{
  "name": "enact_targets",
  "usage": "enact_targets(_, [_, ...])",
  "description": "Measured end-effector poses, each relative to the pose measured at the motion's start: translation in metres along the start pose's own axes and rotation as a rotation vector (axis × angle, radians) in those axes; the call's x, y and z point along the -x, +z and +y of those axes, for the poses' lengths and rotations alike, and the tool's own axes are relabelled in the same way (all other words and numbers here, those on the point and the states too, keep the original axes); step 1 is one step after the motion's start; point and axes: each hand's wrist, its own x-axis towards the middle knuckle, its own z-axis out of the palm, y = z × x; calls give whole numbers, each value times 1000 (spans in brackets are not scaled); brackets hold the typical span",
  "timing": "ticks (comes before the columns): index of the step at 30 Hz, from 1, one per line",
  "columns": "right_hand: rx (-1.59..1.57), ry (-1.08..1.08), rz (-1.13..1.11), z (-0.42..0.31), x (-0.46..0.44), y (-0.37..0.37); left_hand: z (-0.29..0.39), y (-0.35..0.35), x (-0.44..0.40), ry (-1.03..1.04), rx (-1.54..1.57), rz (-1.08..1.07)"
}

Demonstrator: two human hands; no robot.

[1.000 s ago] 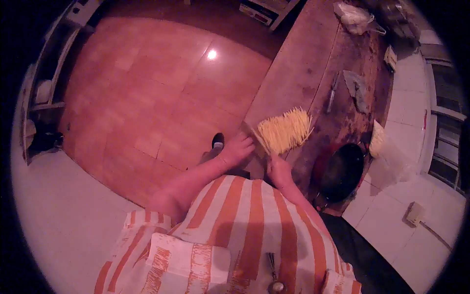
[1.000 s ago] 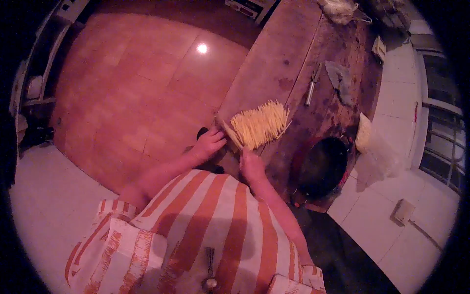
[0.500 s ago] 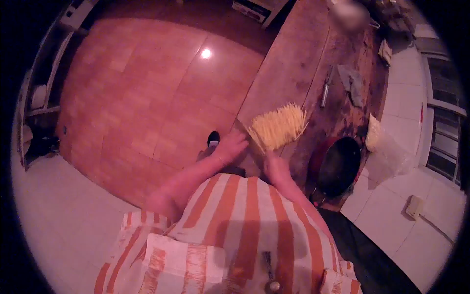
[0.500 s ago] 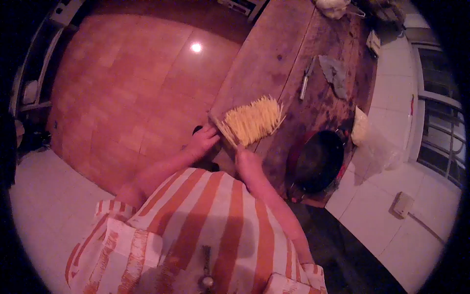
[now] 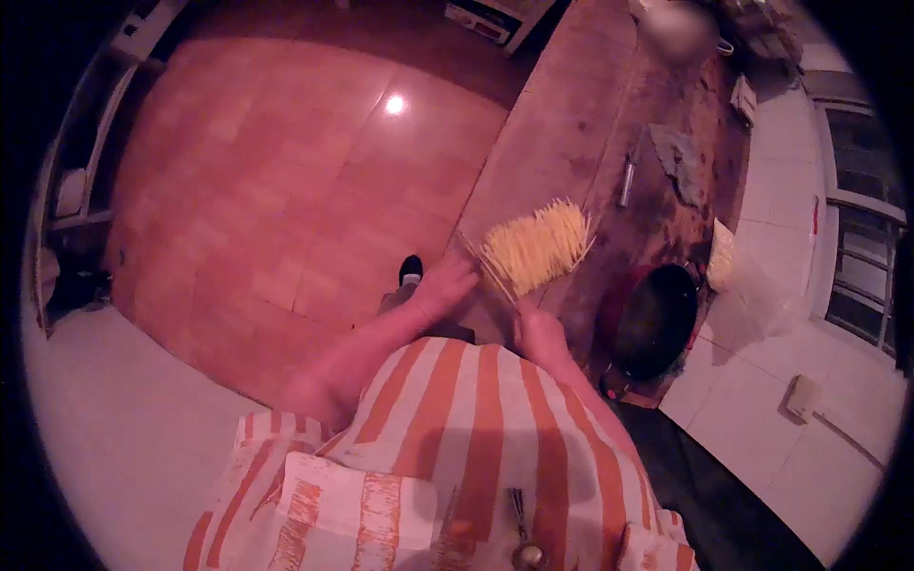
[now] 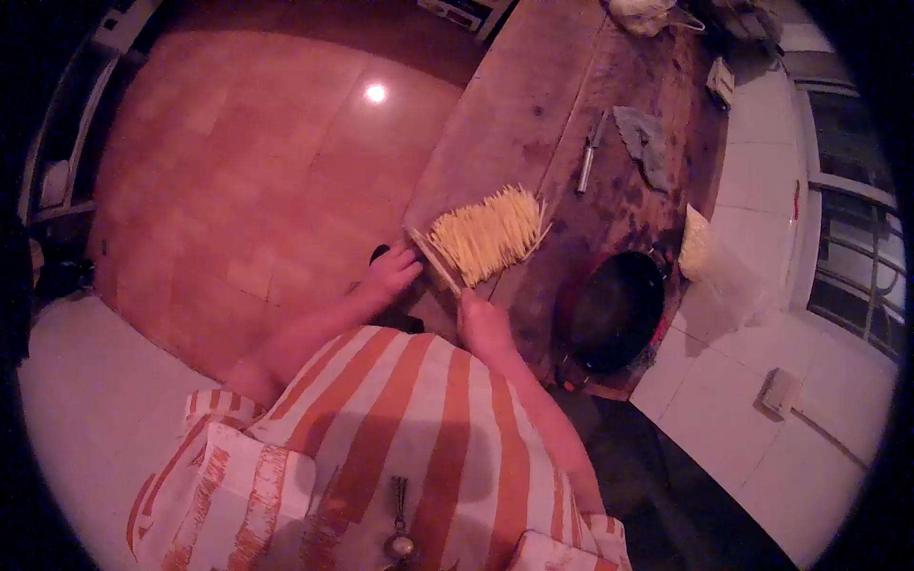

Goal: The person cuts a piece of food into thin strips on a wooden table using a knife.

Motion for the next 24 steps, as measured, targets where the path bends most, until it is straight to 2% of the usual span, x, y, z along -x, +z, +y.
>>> enact_targets(2, [32,28,-55,0,0,6,-2,4,5,5,-2,-19])
enact_targets(8, [61,19,35,13,-22,40,-3,2,6,-19,-37,-132])
enact_targets(10, [-57,-22,178,14,-18,44,2,-1,2,-11,-29,-81])
enact_targets(11, [-52,-25,182,18,-16,43,3,-1,-2,-5,-25,-22])
enact_targets(14, [-196,15,211,7,-11,21,1,0,-3,22,-53,-87])
enact_targets(16, [-37,11,-5,1,-5,5,1,1,0,22,-50,-84])
enact_targets(20, [-18,55,-74,-6,-3,1,1,-5,-5,50,-64,-51])
enact_targets(24, [-5,18,-10,10,-17,29,-4,4,3,-1,-34,-106])
